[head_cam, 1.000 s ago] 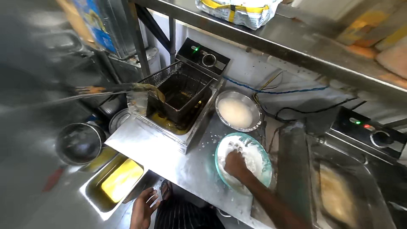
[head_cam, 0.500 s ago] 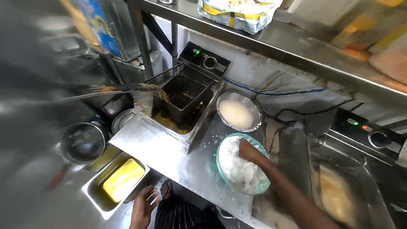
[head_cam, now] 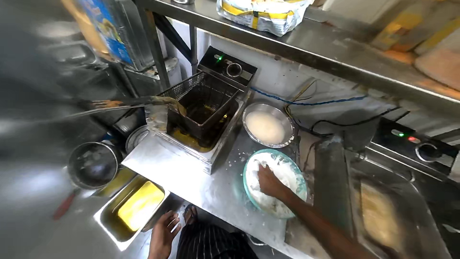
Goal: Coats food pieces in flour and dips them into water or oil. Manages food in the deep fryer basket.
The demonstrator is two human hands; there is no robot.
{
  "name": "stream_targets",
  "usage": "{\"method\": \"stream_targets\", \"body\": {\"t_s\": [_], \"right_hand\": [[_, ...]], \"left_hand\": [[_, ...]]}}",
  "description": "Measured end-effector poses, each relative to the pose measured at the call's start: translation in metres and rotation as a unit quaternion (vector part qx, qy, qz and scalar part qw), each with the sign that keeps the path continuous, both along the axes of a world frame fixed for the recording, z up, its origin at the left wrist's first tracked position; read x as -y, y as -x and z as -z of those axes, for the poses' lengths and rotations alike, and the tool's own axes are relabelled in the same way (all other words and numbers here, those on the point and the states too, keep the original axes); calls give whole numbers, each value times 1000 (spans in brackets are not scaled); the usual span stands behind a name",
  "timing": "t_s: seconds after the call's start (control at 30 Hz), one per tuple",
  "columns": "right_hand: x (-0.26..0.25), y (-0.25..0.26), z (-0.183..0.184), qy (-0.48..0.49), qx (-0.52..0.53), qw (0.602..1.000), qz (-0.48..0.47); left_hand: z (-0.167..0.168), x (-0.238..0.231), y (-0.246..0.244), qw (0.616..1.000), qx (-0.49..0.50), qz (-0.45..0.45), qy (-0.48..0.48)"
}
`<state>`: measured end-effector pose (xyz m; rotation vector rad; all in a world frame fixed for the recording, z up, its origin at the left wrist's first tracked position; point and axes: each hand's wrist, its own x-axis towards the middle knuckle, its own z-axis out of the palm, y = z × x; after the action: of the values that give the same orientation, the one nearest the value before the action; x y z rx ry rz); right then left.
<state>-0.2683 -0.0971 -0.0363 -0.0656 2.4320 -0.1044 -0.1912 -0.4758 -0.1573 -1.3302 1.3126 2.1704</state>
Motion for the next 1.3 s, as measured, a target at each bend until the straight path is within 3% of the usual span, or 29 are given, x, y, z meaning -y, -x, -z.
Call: {"method": "stream_targets", "body": {"t_s": [0.17, 0.4, 0.67, 0.73, 0.8, 0.9, 1.0, 1.17, 1.3], "right_hand": [[-2, 16, 8, -12, -22, 999, 23], [-15, 25, -25, 19, -14, 990, 140], [-40, 17, -20, 269, -18, 917, 293], [-41, 17, -14, 246, -49, 918, 307], [-36, 19, -16, 152, -80, 946, 276], [-19, 9, -25, 55, -22, 987, 149], [4, -2, -8, 1, 27, 999, 30], [7, 8, 7, 0, -10, 1000, 26], [-14, 23, -7, 28, -3, 994, 110]], "left_hand": [[2, -6, 6, 1000, -13, 8, -14], [3, -2, -2, 1000, -16, -25, 10], [8, -1, -5, 998, -5, -57, 15], [5, -2, -3, 998, -7, -55, 9], [3, -2, -1, 998, -7, -56, 8], [3, -2, 0, 998, -5, -59, 6], [6, -3, 0, 998, -3, -55, 6], [6, -14, 6, 999, -5, -36, 8], [5, -15, 9, 1000, -23, -9, 1]]}}
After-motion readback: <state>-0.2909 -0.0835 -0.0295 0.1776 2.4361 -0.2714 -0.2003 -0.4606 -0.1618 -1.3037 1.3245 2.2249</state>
